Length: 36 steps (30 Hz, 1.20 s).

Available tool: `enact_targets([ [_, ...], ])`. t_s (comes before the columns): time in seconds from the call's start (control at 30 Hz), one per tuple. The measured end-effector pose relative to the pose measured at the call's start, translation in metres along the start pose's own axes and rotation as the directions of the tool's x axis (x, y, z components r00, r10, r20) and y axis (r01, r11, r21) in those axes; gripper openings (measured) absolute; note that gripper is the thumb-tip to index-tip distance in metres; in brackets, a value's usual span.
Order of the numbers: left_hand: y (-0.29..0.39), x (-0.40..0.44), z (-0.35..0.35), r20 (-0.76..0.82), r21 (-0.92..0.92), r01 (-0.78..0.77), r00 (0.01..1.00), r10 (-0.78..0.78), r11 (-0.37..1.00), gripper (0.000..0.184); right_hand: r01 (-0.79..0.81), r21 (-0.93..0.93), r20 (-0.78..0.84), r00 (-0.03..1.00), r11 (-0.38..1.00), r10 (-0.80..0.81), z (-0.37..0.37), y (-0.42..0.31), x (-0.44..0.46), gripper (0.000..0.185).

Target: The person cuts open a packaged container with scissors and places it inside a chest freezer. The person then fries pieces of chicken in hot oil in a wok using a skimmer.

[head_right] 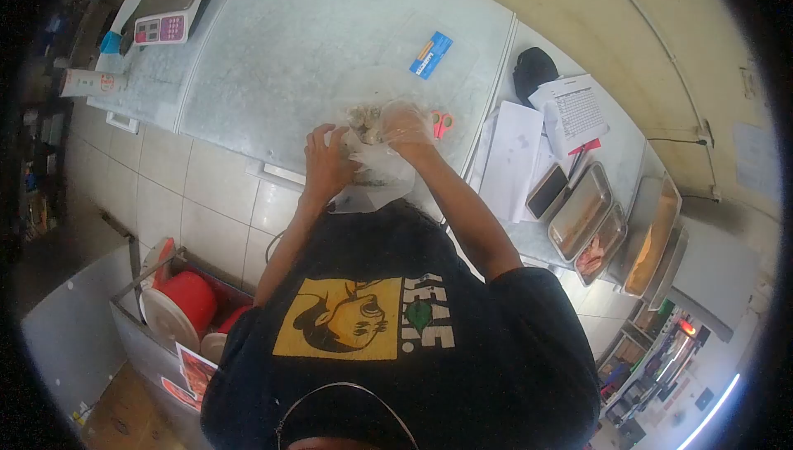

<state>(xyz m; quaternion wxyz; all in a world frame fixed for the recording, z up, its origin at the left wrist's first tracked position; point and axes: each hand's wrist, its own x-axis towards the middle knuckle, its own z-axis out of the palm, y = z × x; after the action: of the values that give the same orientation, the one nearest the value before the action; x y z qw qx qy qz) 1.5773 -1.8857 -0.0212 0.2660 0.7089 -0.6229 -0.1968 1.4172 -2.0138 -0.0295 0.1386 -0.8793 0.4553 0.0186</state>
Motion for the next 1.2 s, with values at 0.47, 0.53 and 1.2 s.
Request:
enact_targets([
  [0.47, -0.001, -0.001, -0.005, 0.003, 0.004, 0.039, 0.999, -0.039, 0.999, 0.069, 0.273, -0.145, -0.162, 0.942, 0.951, -0.295, 0.025, 0.045, -0.006, 0.024],
  [0.53, -0.001, 0.000, -0.005, 0.004, -0.028, 0.043, 0.999, -0.043, 0.999, 0.069, 0.349, -0.103, -0.218, 0.906, 0.931, -0.364, 0.006, 0.041, -0.009, 0.026],
  [1.2, 0.077, 0.009, -0.083, 0.064, -0.196, -0.404, 0.904, 0.423, 0.893, 0.065, -0.054, 0.782, 0.100, 0.994, -0.620, 0.040, -0.086, 0.066, -0.053, 0.055],
])
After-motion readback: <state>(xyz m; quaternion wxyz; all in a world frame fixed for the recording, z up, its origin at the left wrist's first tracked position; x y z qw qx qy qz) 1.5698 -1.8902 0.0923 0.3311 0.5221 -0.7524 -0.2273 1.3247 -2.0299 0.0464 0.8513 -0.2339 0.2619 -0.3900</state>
